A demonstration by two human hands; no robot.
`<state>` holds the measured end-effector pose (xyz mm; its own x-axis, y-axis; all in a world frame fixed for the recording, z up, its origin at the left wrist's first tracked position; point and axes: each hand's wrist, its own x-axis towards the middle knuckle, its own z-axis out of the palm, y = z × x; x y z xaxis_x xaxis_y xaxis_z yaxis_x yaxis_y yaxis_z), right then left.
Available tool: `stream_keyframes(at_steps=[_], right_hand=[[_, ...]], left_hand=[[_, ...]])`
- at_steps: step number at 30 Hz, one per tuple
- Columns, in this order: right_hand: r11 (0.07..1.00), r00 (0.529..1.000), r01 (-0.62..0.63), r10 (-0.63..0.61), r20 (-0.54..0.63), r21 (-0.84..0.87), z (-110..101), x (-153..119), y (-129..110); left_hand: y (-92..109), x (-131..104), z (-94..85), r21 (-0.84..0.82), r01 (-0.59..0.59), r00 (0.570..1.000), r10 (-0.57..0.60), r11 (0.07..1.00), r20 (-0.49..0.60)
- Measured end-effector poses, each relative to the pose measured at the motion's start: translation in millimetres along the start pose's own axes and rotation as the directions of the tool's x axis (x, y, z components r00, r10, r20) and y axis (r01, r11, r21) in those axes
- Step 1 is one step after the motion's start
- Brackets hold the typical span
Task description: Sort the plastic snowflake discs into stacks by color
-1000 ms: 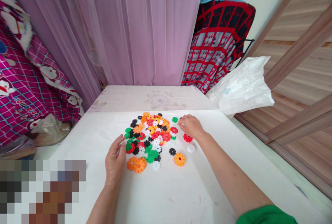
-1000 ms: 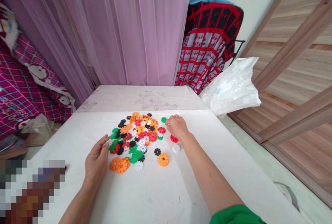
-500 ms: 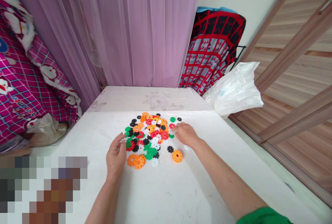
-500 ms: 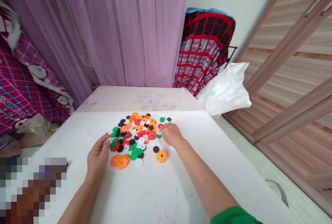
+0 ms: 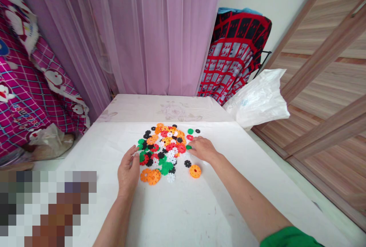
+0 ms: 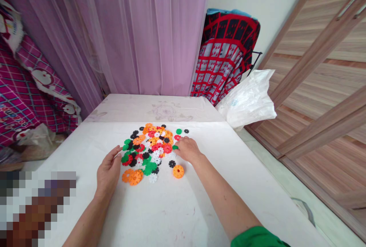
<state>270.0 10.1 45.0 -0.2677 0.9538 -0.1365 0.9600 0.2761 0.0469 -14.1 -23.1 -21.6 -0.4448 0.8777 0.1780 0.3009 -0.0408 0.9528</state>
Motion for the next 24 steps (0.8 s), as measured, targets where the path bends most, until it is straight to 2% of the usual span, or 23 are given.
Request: stream_keyframes(at_steps=[9, 16, 20, 24], right_hand=[[0.997, 0.998, -0.042, 0.040, 0.045, 0.059, 5.4, 5.5, -0.8], [0.989, 0.993, -0.091, 0.082, 0.080, 0.114, 7.8, 15.9, 7.8], [0.977, 0.987, -0.156, 0.159, -0.007, 0.148, -5.5, 25.1, 24.4], [0.956, 0.957, -0.255, 0.272, -0.105, 0.148, -15.8, 42.0, 39.3]], left_hand=[[-0.8, -0.1, 1.1, -0.005, 0.012, 1.000, -0.012, 1.000, 0.000], [0.3, -0.5, 1.4, -0.022, -0.004, 1.000, 0.004, 1.000, -0.005], [1.2, -1.4, 1.0, -0.017, -0.010, 1.000, 0.009, 1.000, -0.006], [-0.3, -1.9, 0.2, -0.003, -0.015, 1.000, 0.015, 1.000, -0.005]])
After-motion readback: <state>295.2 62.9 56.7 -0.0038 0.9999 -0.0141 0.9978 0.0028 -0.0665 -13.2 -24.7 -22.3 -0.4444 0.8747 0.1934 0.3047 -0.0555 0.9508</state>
